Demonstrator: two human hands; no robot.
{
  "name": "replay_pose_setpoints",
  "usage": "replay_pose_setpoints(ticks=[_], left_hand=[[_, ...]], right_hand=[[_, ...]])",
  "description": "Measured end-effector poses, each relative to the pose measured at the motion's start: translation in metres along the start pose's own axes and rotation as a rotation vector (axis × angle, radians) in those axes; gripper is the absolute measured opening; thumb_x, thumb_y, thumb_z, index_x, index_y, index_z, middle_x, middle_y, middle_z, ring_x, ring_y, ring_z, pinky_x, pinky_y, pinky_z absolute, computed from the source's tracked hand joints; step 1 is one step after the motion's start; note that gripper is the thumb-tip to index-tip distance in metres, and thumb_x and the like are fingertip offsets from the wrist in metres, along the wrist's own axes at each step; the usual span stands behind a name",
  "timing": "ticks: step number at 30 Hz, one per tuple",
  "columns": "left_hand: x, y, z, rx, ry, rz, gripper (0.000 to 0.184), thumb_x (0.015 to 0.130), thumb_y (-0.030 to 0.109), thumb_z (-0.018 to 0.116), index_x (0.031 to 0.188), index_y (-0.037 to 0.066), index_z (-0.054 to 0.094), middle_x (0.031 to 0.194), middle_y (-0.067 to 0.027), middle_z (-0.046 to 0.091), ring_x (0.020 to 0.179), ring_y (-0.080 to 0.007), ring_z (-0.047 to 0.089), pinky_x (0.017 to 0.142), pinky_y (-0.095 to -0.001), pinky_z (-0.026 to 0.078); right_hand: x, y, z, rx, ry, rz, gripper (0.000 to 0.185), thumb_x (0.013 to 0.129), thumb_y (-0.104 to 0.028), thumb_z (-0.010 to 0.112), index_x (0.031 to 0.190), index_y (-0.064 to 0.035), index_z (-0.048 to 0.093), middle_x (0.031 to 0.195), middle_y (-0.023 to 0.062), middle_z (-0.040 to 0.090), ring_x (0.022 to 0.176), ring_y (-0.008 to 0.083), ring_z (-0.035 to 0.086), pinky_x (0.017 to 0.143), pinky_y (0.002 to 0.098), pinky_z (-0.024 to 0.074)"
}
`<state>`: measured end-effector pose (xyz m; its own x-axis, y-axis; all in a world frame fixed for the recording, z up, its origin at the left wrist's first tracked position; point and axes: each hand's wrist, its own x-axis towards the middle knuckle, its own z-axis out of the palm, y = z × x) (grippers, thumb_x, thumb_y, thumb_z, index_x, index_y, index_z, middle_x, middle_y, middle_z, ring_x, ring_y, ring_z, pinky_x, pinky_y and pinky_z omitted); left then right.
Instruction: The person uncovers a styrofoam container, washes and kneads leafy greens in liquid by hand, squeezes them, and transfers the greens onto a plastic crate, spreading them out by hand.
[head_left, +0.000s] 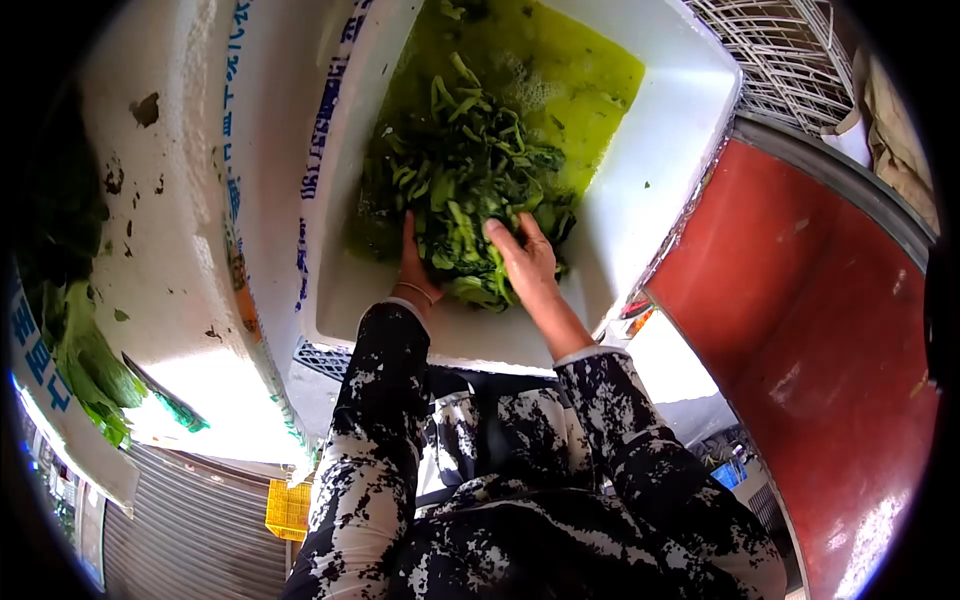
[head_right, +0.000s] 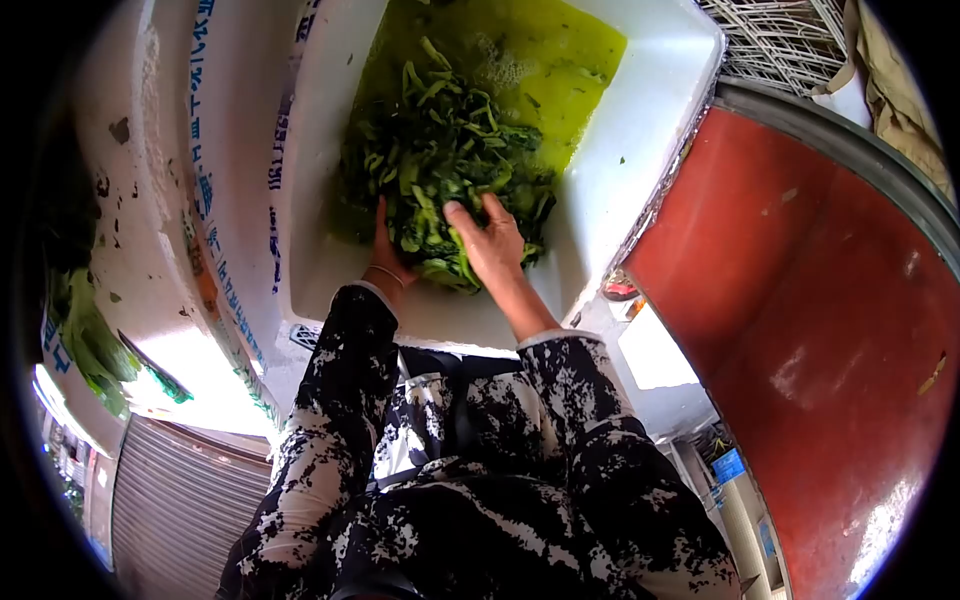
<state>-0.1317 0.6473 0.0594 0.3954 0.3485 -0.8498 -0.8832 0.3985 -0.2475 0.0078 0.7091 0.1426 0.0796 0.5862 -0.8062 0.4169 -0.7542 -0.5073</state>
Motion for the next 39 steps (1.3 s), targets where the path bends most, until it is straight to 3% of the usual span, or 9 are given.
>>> replay_pose_setpoints(ticks=[5, 11, 14, 17, 21, 27, 31, 35, 39], left_hand=[[-0.002, -0.012, 0.014, -0.005, 0.019, 0.167, 0.078, 0.077, 0.073, 0.039, 0.132, 0.017, 0.044, 0.128, -0.0070, 0.051, 0.118, -0.0279, 0.046, 0.100, -0.0502, 0.032], [0.000, -0.011, 0.011, -0.106, 0.210, -0.087, 0.072, 0.075, 0.073, 0.043, 0.124, 0.021, 0.051, 0.119, -0.0044, 0.057, 0.110, -0.0255, 0.052, 0.087, -0.0490, 0.044], [0.010, -0.014, 0.017, -0.197, -0.041, -0.013, 0.049, 0.076, 0.060, 0.053, 0.103, 0.020, 0.061, 0.097, 0.0011, 0.064, 0.084, -0.0218, 0.062, 0.053, -0.0352, 0.051], [0.001, 0.001, 0.024, -0.149, 0.009, -0.042, 0.043, 0.080, 0.046, 0.054, 0.106, 0.012, 0.057, 0.099, -0.0069, 0.062, 0.085, -0.0266, 0.061, 0.058, -0.0419, 0.053], [-0.029, 0.018, 0.055, -0.233, -0.003, -0.010, 0.045, 0.082, 0.042, 0.053, 0.112, 0.008, 0.054, 0.104, -0.0115, 0.060, 0.091, -0.0303, 0.059, 0.067, -0.0460, 0.053], [-0.045, 0.015, 0.068, -0.010, -0.084, 0.473, 0.042, 0.084, 0.033, 0.054, 0.118, 0.009, 0.049, 0.113, -0.0093, 0.057, 0.101, -0.0289, 0.057, 0.081, -0.0490, 0.051], [-0.034, 0.025, 0.081, 0.282, -0.096, 0.410, 0.056, 0.084, 0.052, 0.053, 0.124, 0.013, 0.046, 0.125, -0.0101, 0.049, 0.114, -0.0325, 0.047, 0.084, -0.0536, 0.045], [-0.034, 0.050, 0.086, 0.201, -0.006, 0.269, 0.071, 0.079, 0.062, 0.054, 0.129, 0.012, 0.043, 0.125, -0.0080, 0.051, 0.115, -0.0326, 0.045, 0.092, -0.0556, 0.031], [0.000, 0.052, 0.050, 0.302, -0.189, 0.489, 0.060, 0.089, 0.055, 0.041, 0.137, 0.019, 0.034, 0.139, -0.0058, 0.038, 0.122, -0.0288, 0.040, 0.100, -0.0472, 0.033]], right_hand=[[-0.029, -0.042, 0.047, -0.936, 0.139, -0.577, 0.071, 0.072, -0.056, 0.064, 0.132, -0.0244, 0.044, 0.137, 0.0250, 0.032, 0.126, 0.0450, 0.029, 0.096, 0.0593, 0.0264], [0.065, -0.061, 0.072, -1.075, 0.042, -0.449, 0.064, 0.079, -0.054, 0.057, 0.135, -0.0299, 0.037, 0.137, 0.0258, 0.030, 0.124, 0.0446, 0.031, 0.095, 0.0555, 0.0287], [0.104, -0.085, 0.056, -1.011, -0.010, -0.340, 0.067, 0.082, -0.055, 0.054, 0.137, -0.0246, 0.033, 0.135, 0.0239, 0.036, 0.120, 0.0389, 0.042, 0.093, 0.0511, 0.0355], [0.129, -0.108, 0.025, -0.642, -0.194, -0.239, 0.068, 0.084, -0.057, 0.050, 0.138, -0.0205, 0.031, 0.136, 0.0239, 0.036, 0.121, 0.0391, 0.042, 0.095, 0.0485, 0.0364], [0.160, -0.084, -0.040, -0.458, 0.167, -0.319, 0.077, 0.085, -0.062, 0.041, 0.140, -0.0101, 0.027, 0.137, 0.0264, 0.034, 0.126, 0.0406, 0.034, 0.105, 0.0465, 0.0274], [0.161, 0.034, -0.059, 0.188, 0.215, -0.130, 0.079, 0.086, -0.060, 0.041, 0.143, -0.0122, 0.016, 0.141, 0.0213, 0.030, 0.131, 0.0361, 0.026, 0.108, 0.0490, 0.0181], [0.097, 0.021, -0.002, 0.590, 0.045, -0.034, 0.096, 0.078, -0.064, 0.053, 0.145, -0.0141, 0.006, 0.145, 0.0198, 0.021, 0.131, 0.0325, 0.029, 0.107, 0.0416, 0.0256], [0.036, -0.010, 0.012, 0.133, -0.008, -0.184, 0.088, 0.078, -0.065, 0.053, 0.140, -0.0074, 0.029, 0.148, 0.0185, 0.009, 0.129, 0.0368, 0.031, 0.099, 0.0371, 0.0388], [0.001, -0.006, 0.065, -0.304, 0.078, -0.491, 0.074, 0.074, -0.063, 0.058, 0.136, -0.0274, 0.040, 0.150, 0.0161, 0.005, 0.128, 0.0536, 0.019, 0.102, 0.0629, 0.0194]])
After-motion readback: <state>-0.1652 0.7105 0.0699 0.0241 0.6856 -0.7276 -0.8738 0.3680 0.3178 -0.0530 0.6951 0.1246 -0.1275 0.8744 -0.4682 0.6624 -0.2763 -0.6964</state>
